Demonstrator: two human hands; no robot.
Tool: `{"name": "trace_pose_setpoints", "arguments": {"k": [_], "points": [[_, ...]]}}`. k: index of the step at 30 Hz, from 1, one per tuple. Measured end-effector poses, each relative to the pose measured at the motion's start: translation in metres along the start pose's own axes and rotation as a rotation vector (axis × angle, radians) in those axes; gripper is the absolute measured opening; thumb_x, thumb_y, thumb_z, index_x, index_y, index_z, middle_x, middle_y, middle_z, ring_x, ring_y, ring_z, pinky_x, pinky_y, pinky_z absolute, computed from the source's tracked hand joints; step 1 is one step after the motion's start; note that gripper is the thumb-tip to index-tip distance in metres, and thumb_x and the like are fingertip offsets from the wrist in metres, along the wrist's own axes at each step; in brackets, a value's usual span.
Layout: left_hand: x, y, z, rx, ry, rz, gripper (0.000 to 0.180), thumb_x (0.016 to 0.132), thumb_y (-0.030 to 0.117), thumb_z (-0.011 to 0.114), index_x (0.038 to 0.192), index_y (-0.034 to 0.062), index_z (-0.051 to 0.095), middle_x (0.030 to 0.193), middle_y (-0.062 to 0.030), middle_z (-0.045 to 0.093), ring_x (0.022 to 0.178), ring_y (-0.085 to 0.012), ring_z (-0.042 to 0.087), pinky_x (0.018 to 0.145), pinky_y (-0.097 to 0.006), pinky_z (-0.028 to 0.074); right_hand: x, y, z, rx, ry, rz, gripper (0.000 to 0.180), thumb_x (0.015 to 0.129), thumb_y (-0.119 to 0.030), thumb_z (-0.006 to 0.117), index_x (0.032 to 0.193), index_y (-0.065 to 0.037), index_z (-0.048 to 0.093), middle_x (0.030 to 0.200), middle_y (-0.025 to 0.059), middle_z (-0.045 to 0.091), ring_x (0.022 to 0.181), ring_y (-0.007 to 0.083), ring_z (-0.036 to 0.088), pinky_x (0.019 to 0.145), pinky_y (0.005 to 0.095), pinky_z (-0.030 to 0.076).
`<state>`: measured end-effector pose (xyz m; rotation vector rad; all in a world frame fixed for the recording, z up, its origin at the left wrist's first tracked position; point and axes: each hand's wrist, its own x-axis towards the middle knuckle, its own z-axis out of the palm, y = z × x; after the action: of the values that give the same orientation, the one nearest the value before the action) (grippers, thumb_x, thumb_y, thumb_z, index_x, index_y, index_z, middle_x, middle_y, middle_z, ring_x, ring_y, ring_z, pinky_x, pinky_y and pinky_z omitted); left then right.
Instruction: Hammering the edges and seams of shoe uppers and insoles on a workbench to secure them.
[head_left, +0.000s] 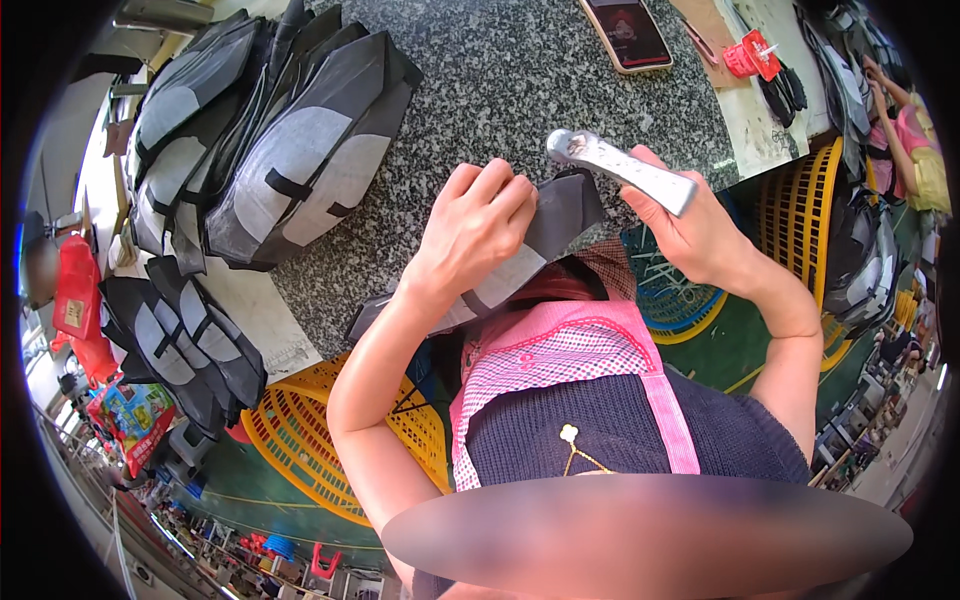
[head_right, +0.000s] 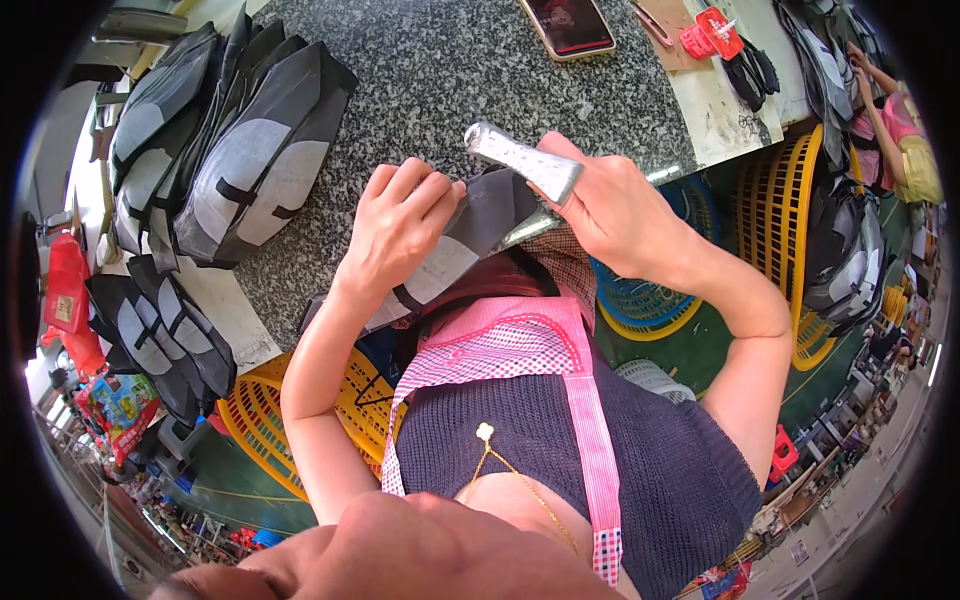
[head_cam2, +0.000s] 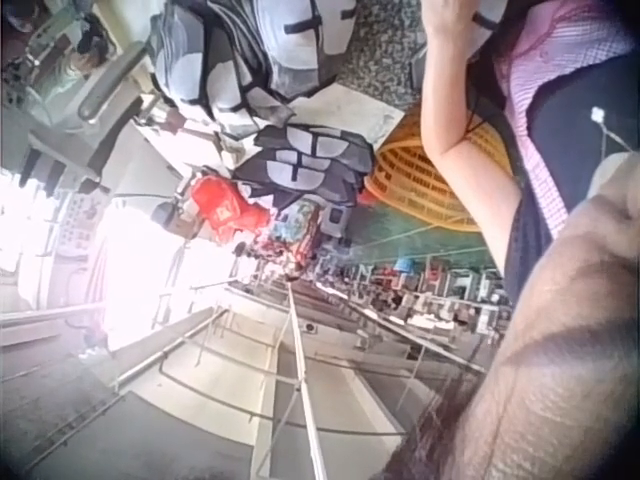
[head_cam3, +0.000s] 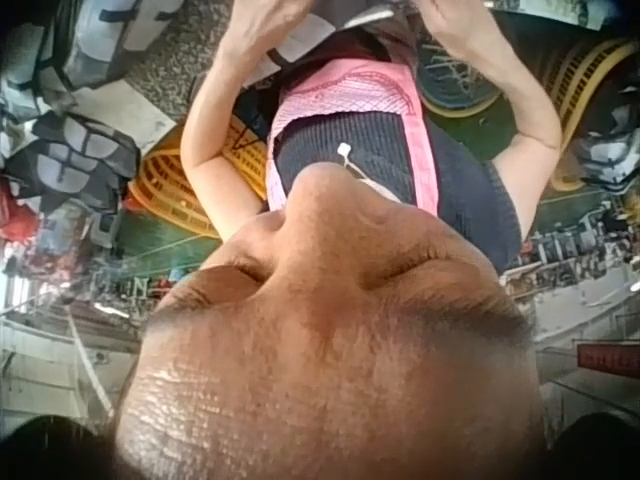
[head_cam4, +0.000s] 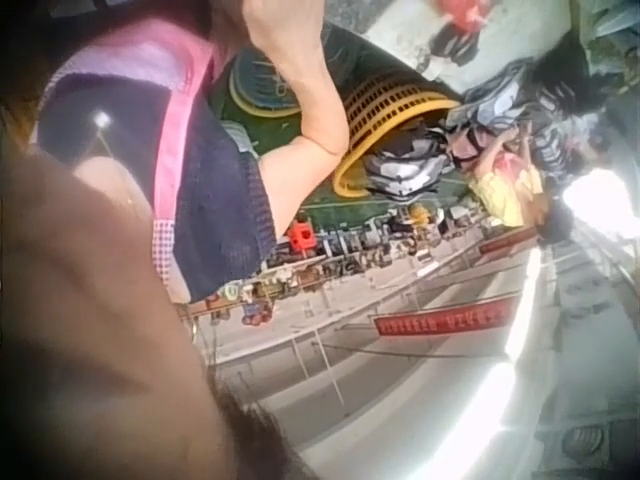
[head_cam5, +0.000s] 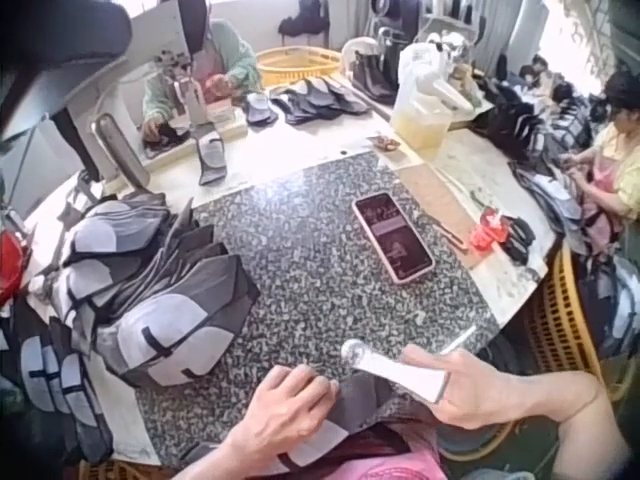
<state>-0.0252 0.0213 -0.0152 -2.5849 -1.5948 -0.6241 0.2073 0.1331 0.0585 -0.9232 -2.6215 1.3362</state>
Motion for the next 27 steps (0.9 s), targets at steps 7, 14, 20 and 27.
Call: {"name": "trace_pose_setpoints", "arguments": {"k": [7,14,20,27], "points": [[-0.012,0.012,0.001,-0.476,0.056,-0.603,0.016,0.074,0.019,0.082,0.081,0.0069,0.075,0.084,-0.002,0.066,0.087,-0.0226,0.059,0.076,-0.037,0.05,0.001,0.021,0.022,-0.052,-0.07,-0.002,0.018,0.103,-0.017,0.052,0.112,-0.001,0.049,0.077,0.0238,0.065,0.075,0.0465,0.065,0.06,0.0533,0.049],[-0.015,0.033,0.0,-0.27,0.049,-0.395,0.023,0.077,0.003,0.071,0.099,0.0,0.073,0.09,-0.0079,0.063,0.089,-0.0255,0.059,0.076,-0.037,0.051,-0.002,0.019,0.022,0.006,-0.102,0.031,0.018,0.101,-0.017,0.055,0.106,0.0,0.054,0.081,0.0233,0.06,0.076,0.0469,0.063,0.062,0.0506,0.047],[-0.012,0.037,-0.004,-0.16,-0.009,-0.323,0.027,0.076,0.002,0.067,0.102,-0.0049,0.07,0.093,-0.0106,0.06,0.092,-0.0262,0.057,0.078,-0.037,0.049,0.004,0.012,0.017,0.015,-0.069,-0.02,0.017,0.101,-0.015,0.055,0.106,0.001,0.052,0.08,0.0225,0.059,0.074,0.0456,0.063,0.06,0.0498,0.047],[-0.014,0.031,0.0,-0.254,0.002,-0.372,0.023,0.076,0.002,0.067,0.098,-0.0042,0.071,0.091,-0.0114,0.061,0.092,-0.0279,0.057,0.079,-0.038,0.05,0.007,0.006,0.016,0.081,-0.027,-0.091,0.02,0.101,-0.017,0.056,0.11,-0.001,0.049,0.07,0.0242,0.06,0.073,0.0472,0.063,0.061,0.0537,0.048]]}}
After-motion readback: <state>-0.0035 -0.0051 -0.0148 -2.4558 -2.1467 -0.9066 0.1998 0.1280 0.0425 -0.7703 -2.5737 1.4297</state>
